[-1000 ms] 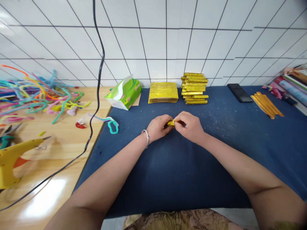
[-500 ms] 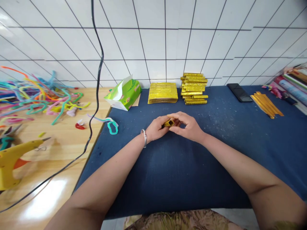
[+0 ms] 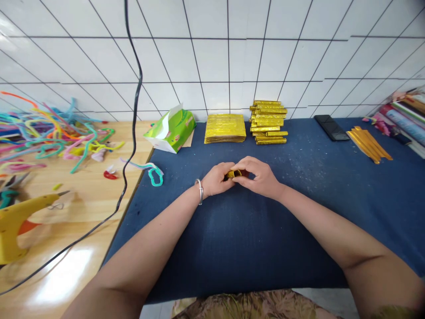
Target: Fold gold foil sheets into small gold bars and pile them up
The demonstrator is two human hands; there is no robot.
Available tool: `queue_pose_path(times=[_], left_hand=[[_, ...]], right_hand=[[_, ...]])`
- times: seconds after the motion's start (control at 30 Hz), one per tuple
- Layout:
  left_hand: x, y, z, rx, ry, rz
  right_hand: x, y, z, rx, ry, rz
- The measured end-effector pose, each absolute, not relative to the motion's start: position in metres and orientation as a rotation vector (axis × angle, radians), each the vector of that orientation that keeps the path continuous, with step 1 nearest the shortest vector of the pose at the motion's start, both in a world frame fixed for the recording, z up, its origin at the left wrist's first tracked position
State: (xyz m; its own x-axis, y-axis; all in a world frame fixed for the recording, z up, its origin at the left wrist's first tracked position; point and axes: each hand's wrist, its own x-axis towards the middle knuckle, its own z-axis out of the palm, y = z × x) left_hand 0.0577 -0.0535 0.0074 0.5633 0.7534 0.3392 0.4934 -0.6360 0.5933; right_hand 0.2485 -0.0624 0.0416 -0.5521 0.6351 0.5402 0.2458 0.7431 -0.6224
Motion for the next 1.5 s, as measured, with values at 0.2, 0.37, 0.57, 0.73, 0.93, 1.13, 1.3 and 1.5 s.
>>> queue_pose_path(times=[0.2, 0.37, 0.57, 0.73, 0.93, 1.13, 1.3, 1.5], left_hand=[[0.037, -0.04, 0.006, 2.246, 1.179, 0.901], [0.013, -0.024, -0.001, 2.215, 1.198, 0.882], [0.005, -0.021, -0.004, 2.134, 1.18, 0.862], [0.004, -0.02, -0.008, 2.107, 1.166, 0.891], [0.004, -0.02, -0.009, 2.097, 1.168, 0.89], [0.005, -0.021, -0.008, 2.1, 1.208, 0.913], [0.007, -0.021, -0.006, 2.114, 1.234, 1.038], [0.008, -0.02, -0.006, 2.25, 1.216, 0.906]], right_hand=[[0.259, -0.043, 0.025, -0.943, -2.031, 0.603], [0.27, -0.019, 0.001, -1.093, -2.245, 0.427], [0.271, -0.02, -0.004, -1.061, -2.274, 0.385], [0.268, -0.022, -0.002, -1.025, -2.279, 0.414], [0.267, -0.023, -0.001, -1.005, -2.277, 0.417], [0.266, -0.025, 0.001, -1.012, -2.256, 0.401], [0.265, -0.027, 0.0, -0.997, -2.202, 0.335], [0.263, -0.025, -0.004, -1.068, -2.297, 0.313]])
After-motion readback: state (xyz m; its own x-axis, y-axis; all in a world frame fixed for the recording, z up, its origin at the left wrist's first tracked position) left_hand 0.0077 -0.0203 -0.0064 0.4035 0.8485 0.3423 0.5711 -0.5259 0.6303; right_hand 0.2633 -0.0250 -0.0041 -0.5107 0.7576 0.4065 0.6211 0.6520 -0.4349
